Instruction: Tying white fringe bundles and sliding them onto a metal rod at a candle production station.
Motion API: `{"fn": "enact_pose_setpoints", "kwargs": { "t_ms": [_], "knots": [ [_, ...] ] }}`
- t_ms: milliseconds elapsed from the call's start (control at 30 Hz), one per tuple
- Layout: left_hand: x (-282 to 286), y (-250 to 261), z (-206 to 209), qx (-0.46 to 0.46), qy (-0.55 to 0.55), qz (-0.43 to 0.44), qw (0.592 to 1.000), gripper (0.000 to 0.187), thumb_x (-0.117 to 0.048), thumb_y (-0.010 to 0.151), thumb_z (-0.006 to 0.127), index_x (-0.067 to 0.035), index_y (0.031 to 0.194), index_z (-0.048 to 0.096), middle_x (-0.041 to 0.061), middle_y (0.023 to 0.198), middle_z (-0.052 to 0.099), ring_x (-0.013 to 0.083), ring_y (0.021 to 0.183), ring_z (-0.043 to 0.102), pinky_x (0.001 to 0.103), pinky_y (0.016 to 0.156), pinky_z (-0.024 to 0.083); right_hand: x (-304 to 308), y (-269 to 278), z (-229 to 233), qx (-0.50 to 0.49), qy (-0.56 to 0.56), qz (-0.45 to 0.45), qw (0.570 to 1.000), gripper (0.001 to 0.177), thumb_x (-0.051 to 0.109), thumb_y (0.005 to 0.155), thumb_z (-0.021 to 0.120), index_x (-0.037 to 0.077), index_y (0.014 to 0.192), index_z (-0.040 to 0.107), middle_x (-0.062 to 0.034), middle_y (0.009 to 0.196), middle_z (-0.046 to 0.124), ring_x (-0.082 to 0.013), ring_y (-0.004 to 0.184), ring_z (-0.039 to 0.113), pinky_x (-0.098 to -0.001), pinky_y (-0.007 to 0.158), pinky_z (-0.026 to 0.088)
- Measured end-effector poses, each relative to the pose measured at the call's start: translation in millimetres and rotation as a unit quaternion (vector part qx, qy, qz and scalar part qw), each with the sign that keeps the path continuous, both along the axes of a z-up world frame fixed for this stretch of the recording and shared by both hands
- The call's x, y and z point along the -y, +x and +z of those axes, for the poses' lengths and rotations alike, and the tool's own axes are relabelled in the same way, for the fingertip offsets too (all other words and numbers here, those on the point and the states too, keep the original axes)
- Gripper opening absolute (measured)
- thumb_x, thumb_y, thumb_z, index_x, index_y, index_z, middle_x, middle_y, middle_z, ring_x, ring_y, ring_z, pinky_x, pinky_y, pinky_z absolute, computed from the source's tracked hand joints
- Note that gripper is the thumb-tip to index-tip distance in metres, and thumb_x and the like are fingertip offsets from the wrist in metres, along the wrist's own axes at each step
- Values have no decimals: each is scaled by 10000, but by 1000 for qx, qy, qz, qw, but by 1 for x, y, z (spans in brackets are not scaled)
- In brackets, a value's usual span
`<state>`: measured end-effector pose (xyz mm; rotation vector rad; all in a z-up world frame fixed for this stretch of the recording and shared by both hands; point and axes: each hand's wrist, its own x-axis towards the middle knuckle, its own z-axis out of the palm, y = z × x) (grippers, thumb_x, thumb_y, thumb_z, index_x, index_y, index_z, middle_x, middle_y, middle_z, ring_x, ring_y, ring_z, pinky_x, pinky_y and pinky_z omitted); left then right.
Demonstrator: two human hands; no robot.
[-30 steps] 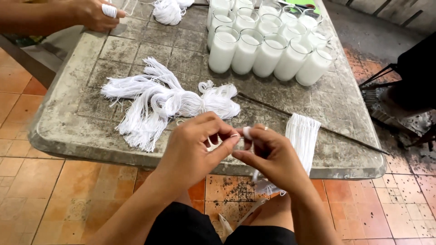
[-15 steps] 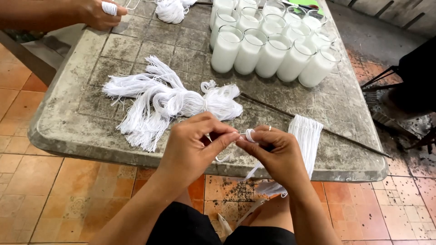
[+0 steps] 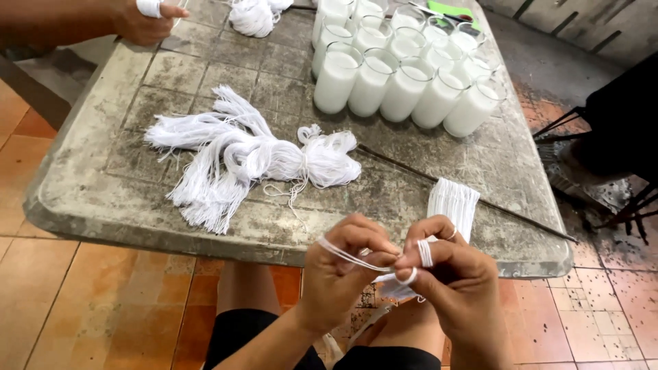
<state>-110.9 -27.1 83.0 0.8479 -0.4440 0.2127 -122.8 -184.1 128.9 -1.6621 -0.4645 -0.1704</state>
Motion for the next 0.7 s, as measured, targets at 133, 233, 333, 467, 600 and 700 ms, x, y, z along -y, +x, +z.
{"fn": "enact_pose_setpoints", "kwargs": {
  "t_ms": [133,233,333,467,600,700],
  "knots": [
    [-8,2,14,138,190,196,952,146,-142,928,767,-92,1047,700,74,965,646,177,828,654,283,780,559,11,5,-28,-55,30,-47,997,152,160,847,789,76,962,737,-130,1049,638,-179,1057,594,-283,872,473],
    [-12,3,10,95,240,208,943,127,-151,910,755,-64,981,695,88,922,641,185,826,639,278,732,552,7,5,-33,-110,94,-8,989,49,111,876,778,91,918,761,-91,1009,609,-149,870,605,-255,720,472],
    [-14,0,0,-42,247,101,963,153,-246,955,697,-100,946,651,26,877,641,129,768,601,265,684,497,3,13,-40,-157,138,12,978,79,57,904,740,92,883,673,-59,1033,580,-125,891,564,-242,736,440],
    [-22,-14,5,-267,273,-217,899,405,-297,1004,625,4,743,698,108,621,687,132,470,622,237,467,492,6,23,-58,-123,71,-91,986,45,57,909,684,101,904,675,-20,1045,584,-87,840,502,-211,676,384],
    [-12,-16,2,-78,258,3,963,126,-126,926,759,-71,962,652,33,736,631,70,564,549,203,500,479,1,20,-58,-113,28,-129,985,54,51,903,706,81,873,673,-51,1034,609,-127,989,581,-242,844,426],
    [-8,-5,-1,-19,332,128,934,126,-164,973,676,-71,1047,633,38,857,605,117,712,555,249,622,494,3,21,-60,-95,20,-113,989,50,43,904,716,65,887,675,-76,1055,597,-142,1010,587,-262,840,456]
  ]
}}
